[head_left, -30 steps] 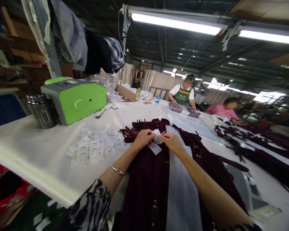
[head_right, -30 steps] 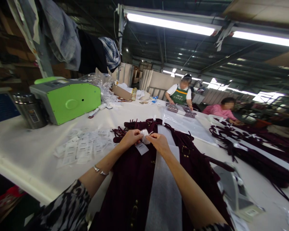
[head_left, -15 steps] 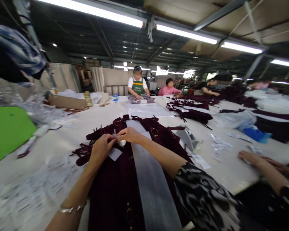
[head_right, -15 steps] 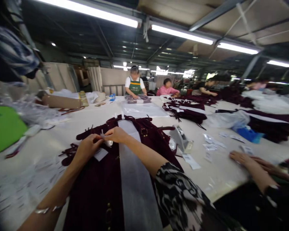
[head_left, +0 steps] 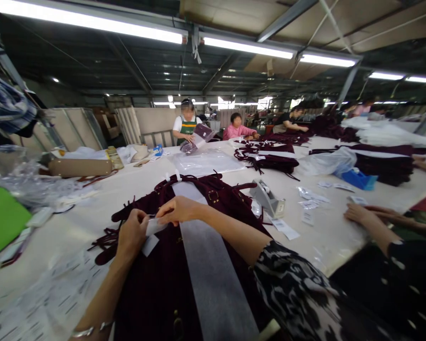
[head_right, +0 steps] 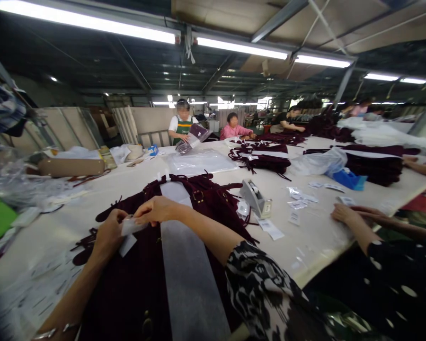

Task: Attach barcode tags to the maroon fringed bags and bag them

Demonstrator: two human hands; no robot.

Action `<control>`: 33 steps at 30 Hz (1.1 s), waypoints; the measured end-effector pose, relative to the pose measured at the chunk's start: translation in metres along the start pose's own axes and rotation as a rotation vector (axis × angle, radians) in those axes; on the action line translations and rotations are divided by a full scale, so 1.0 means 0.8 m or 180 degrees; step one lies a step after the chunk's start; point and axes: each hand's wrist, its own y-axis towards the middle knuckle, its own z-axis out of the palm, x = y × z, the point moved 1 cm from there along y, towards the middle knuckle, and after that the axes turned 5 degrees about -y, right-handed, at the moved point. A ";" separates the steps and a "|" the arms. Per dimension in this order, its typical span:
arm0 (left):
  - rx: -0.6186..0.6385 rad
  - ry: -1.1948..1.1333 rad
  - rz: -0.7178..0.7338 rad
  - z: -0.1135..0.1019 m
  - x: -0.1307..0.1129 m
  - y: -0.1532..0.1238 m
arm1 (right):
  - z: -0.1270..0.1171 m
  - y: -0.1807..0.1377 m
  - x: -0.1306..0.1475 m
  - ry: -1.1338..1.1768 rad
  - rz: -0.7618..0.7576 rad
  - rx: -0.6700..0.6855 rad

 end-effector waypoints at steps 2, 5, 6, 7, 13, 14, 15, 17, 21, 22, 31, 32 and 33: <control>0.0130 0.0149 0.0227 0.003 -0.004 -0.006 | -0.008 -0.028 0.005 0.0630 -0.0031 -0.0627; 0.0229 0.0239 0.0382 0.008 -0.009 -0.014 | -0.044 -0.098 0.008 0.0740 -0.0258 -0.2068; 0.0242 0.0264 0.0419 0.010 -0.009 -0.016 | -0.063 -0.128 0.004 0.0497 -0.0250 -0.2556; 0.0229 0.0291 0.0472 0.012 -0.008 -0.017 | -0.085 -0.162 -0.002 0.0081 -0.0155 -0.3065; 0.0041 0.0393 0.0788 0.025 0.007 -0.012 | -0.212 -0.366 -0.076 -0.2935 0.1582 -0.4434; 0.0041 0.0426 0.0807 0.027 0.009 -0.011 | -0.221 -0.388 -0.088 -0.3145 0.1950 -0.4486; 0.0048 0.0456 0.0833 0.029 0.010 -0.010 | -0.224 -0.402 -0.098 -0.3235 0.2212 -0.4424; 0.0051 0.0487 0.0871 0.031 0.011 -0.010 | -0.217 -0.407 -0.117 -0.3115 0.2400 -0.3974; 0.0069 0.0451 0.0855 0.030 0.011 -0.010 | -0.175 -0.354 -0.157 -0.2581 0.2229 -0.2508; 0.0076 0.0452 0.0853 0.030 0.011 -0.010 | -0.164 -0.339 -0.168 -0.2491 0.2226 -0.2271; 0.0040 0.0488 0.0927 0.026 0.008 -0.013 | -0.154 -0.284 -0.240 -0.2286 0.2661 -0.1086; 0.0046 0.0496 0.0911 0.026 0.007 -0.014 | -0.156 -0.282 -0.242 -0.2294 0.2717 -0.0999; 0.0058 0.0505 0.0885 0.026 0.007 -0.014 | -0.159 -0.281 -0.243 -0.2296 0.2774 -0.0912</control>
